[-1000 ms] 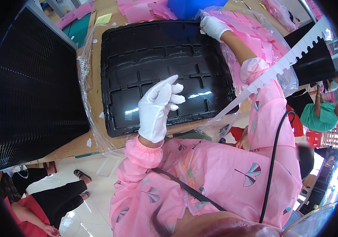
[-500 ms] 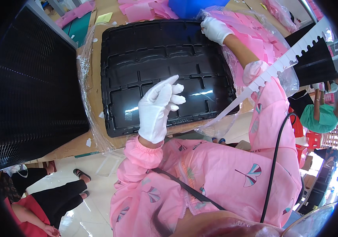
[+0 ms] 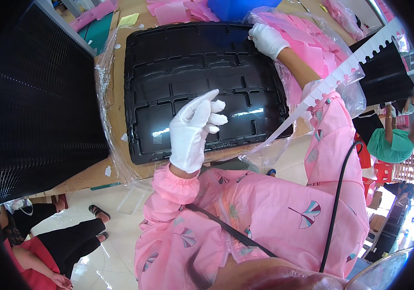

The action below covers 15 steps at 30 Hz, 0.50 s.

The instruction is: Apply adhesive strips to plastic cases and layer them with protective foam sheets.

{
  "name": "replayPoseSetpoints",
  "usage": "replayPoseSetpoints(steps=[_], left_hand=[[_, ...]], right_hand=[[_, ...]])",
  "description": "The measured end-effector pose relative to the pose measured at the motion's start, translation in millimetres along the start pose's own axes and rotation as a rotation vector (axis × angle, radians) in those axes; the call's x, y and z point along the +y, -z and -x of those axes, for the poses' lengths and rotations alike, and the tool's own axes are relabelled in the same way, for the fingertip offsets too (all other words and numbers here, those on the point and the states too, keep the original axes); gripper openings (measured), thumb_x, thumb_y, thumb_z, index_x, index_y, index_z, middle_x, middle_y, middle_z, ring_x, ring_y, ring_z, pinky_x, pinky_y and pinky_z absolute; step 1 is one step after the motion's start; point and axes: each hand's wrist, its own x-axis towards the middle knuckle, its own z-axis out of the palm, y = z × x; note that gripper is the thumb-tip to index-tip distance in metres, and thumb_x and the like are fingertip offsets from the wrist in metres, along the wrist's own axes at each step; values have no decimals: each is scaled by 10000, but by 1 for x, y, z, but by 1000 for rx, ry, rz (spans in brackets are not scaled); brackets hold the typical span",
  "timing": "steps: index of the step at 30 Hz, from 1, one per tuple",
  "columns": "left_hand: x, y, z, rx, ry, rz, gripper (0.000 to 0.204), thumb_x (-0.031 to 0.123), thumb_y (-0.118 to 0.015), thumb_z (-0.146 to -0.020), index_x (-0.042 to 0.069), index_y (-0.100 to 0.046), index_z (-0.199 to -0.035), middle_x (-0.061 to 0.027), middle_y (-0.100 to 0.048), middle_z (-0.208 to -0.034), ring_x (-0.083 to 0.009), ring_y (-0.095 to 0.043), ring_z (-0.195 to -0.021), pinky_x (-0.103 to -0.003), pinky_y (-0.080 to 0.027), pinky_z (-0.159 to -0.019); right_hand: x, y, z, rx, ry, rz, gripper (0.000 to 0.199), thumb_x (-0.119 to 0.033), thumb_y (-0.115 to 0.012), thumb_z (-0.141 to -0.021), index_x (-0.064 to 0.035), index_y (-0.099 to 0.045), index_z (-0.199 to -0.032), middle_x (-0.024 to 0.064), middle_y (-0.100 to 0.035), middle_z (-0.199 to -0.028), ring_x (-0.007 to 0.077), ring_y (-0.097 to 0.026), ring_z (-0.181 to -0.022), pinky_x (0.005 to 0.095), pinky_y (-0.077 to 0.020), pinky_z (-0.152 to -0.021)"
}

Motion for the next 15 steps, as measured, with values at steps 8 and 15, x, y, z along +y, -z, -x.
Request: replayPoseSetpoints(steps=[8,15], left_hand=[[-3,0,-2,-16,57,8,369,240,-575,-905,-3,-553,-1182,-82,-641,-972,-115,-621,-766,-195,-464,-616],[16,-35,-10,14,167,-68,386,259,-524,-932,3,-519,-1221,-68,-617,-1070,-109,-600,-868,-182,-475,-670]], right_hand=[[-33,50,48,73,-250,-559,162,-71,-525,-804,13,-640,-881,193,-641,-887,343,-615,-841,382,-488,-761],[-116,116,88,236,-128,-1033,112,-113,-587,-788,-25,-635,-837,127,-606,-792,299,-594,-766,352,-480,-711]])
